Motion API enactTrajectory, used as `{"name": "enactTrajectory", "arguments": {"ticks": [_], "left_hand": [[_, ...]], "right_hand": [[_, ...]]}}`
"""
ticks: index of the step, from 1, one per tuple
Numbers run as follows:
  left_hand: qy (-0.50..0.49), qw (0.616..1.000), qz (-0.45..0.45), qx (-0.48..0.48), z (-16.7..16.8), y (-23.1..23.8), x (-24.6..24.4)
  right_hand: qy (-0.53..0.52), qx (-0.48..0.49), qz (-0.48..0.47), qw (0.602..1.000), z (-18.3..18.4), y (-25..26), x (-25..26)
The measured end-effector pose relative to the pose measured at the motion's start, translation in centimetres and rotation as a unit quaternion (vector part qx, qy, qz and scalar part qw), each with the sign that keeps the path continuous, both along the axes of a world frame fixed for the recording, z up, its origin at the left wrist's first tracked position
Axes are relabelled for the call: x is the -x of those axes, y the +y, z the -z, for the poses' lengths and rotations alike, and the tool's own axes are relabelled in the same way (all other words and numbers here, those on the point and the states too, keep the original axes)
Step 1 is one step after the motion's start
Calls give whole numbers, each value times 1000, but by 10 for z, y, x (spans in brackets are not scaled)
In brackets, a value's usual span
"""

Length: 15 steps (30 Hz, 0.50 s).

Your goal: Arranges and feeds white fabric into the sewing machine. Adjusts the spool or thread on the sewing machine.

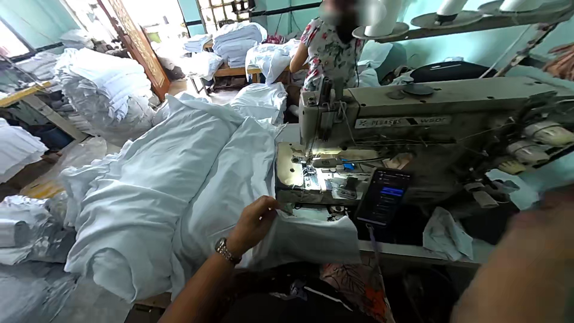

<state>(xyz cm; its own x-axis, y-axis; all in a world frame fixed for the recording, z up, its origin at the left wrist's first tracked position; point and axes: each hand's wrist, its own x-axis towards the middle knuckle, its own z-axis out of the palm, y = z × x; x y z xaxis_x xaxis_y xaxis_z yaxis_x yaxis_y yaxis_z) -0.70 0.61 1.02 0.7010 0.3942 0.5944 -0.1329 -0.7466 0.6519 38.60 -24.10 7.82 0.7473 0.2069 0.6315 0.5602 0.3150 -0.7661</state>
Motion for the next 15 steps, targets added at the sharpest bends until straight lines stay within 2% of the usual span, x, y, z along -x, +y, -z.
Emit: {"name": "enactTrajectory", "arguments": {"ticks": [1, 2, 4, 5, 7, 11, 13, 15], "left_hand": [[26, 1000, 11, -13, -5, 0, 1], [52, 998, 28, -30, -10, 0, 0], [88, 992, 63, -61, -19, -1, -6], [105, 989, 77, -73, -23, -2, -8], [165, 978, 76, -106, -37, 0, -7], [372, 915, -27, -151, -77, 40, 3], [323, 922, -98, -189, -93, 53, 6], [183, 938, -174, -237, -113, 59, 2]], "right_hand": [[-32, 7, -28, 999, 14, 12, 45], [-88, 62, -106, 989, 24, 27, 89], [-174, 218, -274, 920, 42, 65, 156], [-196, 273, -323, 885, 53, 84, 176], [-209, 301, -357, 859, 67, 105, 195], [-98, 274, -500, 816, 38, 102, 194], [-30, 296, -534, 791, 33, 106, 193], [70, 279, -567, 772, 38, 110, 191]]}}
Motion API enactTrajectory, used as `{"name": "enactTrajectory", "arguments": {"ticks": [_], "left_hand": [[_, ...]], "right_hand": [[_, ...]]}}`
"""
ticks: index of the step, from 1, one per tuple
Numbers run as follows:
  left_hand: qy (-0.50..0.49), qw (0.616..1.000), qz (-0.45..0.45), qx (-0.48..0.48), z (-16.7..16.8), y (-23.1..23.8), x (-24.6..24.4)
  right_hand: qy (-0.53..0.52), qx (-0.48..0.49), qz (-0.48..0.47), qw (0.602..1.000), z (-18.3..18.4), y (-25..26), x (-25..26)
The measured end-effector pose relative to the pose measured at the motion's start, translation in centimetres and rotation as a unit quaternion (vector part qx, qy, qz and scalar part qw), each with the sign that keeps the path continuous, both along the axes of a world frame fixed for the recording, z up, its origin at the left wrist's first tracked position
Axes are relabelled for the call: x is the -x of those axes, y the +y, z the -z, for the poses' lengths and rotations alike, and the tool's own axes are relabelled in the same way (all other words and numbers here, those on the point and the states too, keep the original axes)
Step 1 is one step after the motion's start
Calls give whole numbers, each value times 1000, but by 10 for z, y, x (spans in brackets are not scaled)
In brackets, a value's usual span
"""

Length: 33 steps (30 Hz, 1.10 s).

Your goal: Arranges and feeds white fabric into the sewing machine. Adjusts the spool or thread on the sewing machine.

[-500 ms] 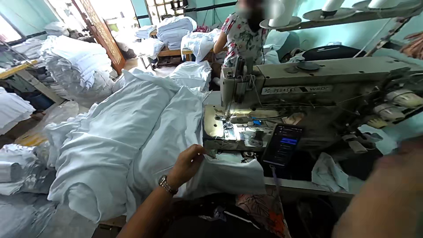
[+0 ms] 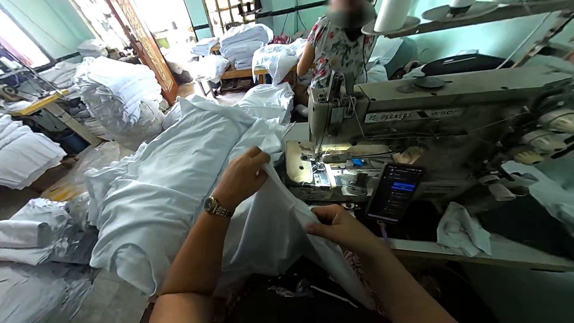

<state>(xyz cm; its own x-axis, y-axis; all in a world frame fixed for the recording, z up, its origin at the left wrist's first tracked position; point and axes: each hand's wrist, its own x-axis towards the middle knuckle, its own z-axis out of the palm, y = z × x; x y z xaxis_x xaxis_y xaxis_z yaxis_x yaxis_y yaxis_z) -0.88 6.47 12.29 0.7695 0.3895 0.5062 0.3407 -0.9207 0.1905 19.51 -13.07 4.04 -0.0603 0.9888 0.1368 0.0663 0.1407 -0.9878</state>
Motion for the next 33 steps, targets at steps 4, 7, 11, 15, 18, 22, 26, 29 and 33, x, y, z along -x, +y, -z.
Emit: {"name": "enactTrajectory", "arguments": {"ticks": [4, 7, 11, 15, 18, 22, 26, 29, 33], "left_hand": [[-142, 985, -90, -39, 57, 32, -20], [98, 981, -146, 84, 127, 56, -29], [154, 963, -120, 186, 125, 53, -32], [-46, 968, -72, 236, 106, -12, 1], [-148, 912, 59, 379, 117, -103, 9], [-156, 823, 83, 540, 116, -139, 10], [-220, 817, 57, 530, 95, -118, 35], [-142, 920, -7, 365, 99, -110, 29], [-167, 972, -148, 79, 70, -89, 54]], "right_hand": [[126, 81, 65, 987, 33, 3, 1], [88, 114, 109, 984, 53, -3, -8], [81, 115, 80, 987, 61, -27, -20], [129, 79, 113, 982, 43, -33, -5], [129, 46, 121, 983, 32, -17, 20], [160, 24, 142, 977, 24, -1, 56], [149, -14, 129, 980, 16, -11, 46], [8, -55, 108, 993, 18, -20, 57], [-284, -167, 298, 896, 26, -26, 33]]}}
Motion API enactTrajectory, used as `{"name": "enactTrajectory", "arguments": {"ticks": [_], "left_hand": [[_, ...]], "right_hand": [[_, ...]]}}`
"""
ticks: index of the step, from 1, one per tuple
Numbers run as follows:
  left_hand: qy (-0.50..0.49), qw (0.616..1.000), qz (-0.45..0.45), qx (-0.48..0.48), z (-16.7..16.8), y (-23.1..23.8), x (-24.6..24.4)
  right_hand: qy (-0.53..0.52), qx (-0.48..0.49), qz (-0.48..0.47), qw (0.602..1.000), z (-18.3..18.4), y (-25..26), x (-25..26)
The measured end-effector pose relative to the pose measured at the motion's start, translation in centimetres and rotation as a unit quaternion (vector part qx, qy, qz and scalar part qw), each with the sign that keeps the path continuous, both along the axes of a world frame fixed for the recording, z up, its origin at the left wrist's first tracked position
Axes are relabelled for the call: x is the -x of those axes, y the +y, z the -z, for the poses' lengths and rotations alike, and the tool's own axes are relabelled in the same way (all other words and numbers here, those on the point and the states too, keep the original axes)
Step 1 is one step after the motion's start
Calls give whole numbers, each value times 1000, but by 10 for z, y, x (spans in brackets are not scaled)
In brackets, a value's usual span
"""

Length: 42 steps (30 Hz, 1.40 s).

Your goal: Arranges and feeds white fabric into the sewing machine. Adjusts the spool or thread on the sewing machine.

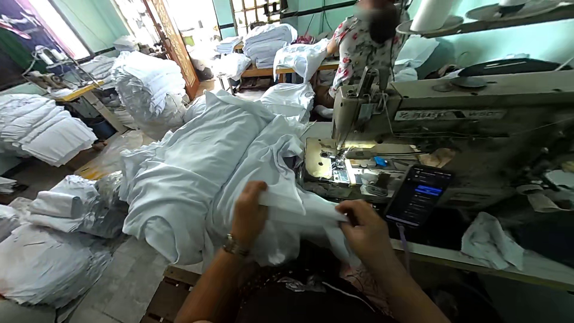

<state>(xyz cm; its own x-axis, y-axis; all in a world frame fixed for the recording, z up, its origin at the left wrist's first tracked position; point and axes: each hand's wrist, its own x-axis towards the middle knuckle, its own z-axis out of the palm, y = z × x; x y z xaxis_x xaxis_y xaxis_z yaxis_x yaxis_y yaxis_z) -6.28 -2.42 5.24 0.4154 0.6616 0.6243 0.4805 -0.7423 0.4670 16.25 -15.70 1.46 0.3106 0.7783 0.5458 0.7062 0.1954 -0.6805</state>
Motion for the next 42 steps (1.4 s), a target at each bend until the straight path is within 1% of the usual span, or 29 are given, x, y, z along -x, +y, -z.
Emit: {"name": "enactTrajectory", "arguments": {"ticks": [2, 4, 5, 6, 7, 8, 9, 10, 11, 13, 14, 15, 17, 18, 19, 20, 21, 22, 23, 24, 27, 29, 31, 33, 35, 37, 38, 40, 42], "left_hand": [[-9, 1000, -11, -13, -3, 0, 8], [-6, 999, 36, -11, 7, -12, 4], [6, 998, 67, 3, 14, -17, 4], [33, 995, 92, 24, 22, -20, 7], [71, 991, 108, 43, 30, -22, 13], [111, 986, 111, 55, 39, -23, 21], [142, 982, 105, 59, 47, -24, 29], [156, 982, 89, 53, 54, -27, 37], [158, 985, 66, 37, 59, -29, 42], [142, 990, 4, -17, 67, -33, 49], [125, 991, -21, -40, 69, -33, 51], [105, 993, -32, -39, 69, -33, 53], [13, 999, -12, 26, 66, -34, 53], [-66, 992, 20, 105, 62, -36, 51], [-170, 957, 64, 224, 53, -37, 49], [-282, 884, 108, 357, 43, -36, 49], [-374, 791, 142, 462, 35, -33, 49], [-419, 728, 157, 519, 30, -30, 49], [-438, 702, 162, 538, 29, -27, 49], [-432, 709, 168, 532, 29, -25, 49], [-376, 760, 223, 480, 34, -19, 55], [-348, 782, 252, 451, 35, -16, 61], [-304, 813, 271, 417, 34, -16, 65], [-224, 861, 283, 357, 35, -14, 68], [-158, 909, 248, 295, 34, -15, 66], [-99, 956, 164, 223, 34, -19, 59], [-73, 971, 127, 188, 34, -21, 55], [-44, 988, 73, 130, 35, -25, 48], [-44, 993, 54, 96, 34, -27, 44]], "right_hand": [[-38, -27, 41, 998, 5, -2, -2], [-24, -45, 40, 998, 7, -3, 4], [21, -45, 33, 998, 6, -3, 3], [96, -33, 20, 995, 3, -4, -1], [192, -17, 2, 981, -1, -7, -5], [303, 4, -27, 953, -5, -10, -9], [411, 27, -67, 909, -7, -13, -10], [488, 55, -107, 864, -8, -16, -10], [536, 84, -145, 827, -7, -17, -10], [582, 120, -207, 777, 1, -14, -6], [591, 127, -221, 765, 5, -11, -4], [596, 130, -225, 760, 7, -8, -2], [602, 133, -217, 757, 9, -3, 1], [605, 136, -211, 756, 10, -1, 3], [609, 139, -204, 754, 11, 1, 4], [614, 142, -194, 752, 12, 3, 4], [617, 149, -182, 751, 13, 5, 4], [617, 158, -168, 753, 14, 6, 4], [613, 163, -159, 756, 17, 7, 4], [604, 161, -160, 764, 18, 7, 4], [564, 124, -176, 797, 17, 4, 2], [527, 94, -196, 822, 16, 0, -5], [440, 81, -237, 862, 16, -3, -14], [296, 83, -249, 919, 15, -3, -19], [172, 81, -197, 962, 16, -2, -16], [83, 89, -138, 983, 15, -2, -13], [55, 91, -120, 987, 15, -2, -12], [33, 82, -104, 991, 16, -2, -12], [41, 55, -97, 993, 18, -1, -12]]}}
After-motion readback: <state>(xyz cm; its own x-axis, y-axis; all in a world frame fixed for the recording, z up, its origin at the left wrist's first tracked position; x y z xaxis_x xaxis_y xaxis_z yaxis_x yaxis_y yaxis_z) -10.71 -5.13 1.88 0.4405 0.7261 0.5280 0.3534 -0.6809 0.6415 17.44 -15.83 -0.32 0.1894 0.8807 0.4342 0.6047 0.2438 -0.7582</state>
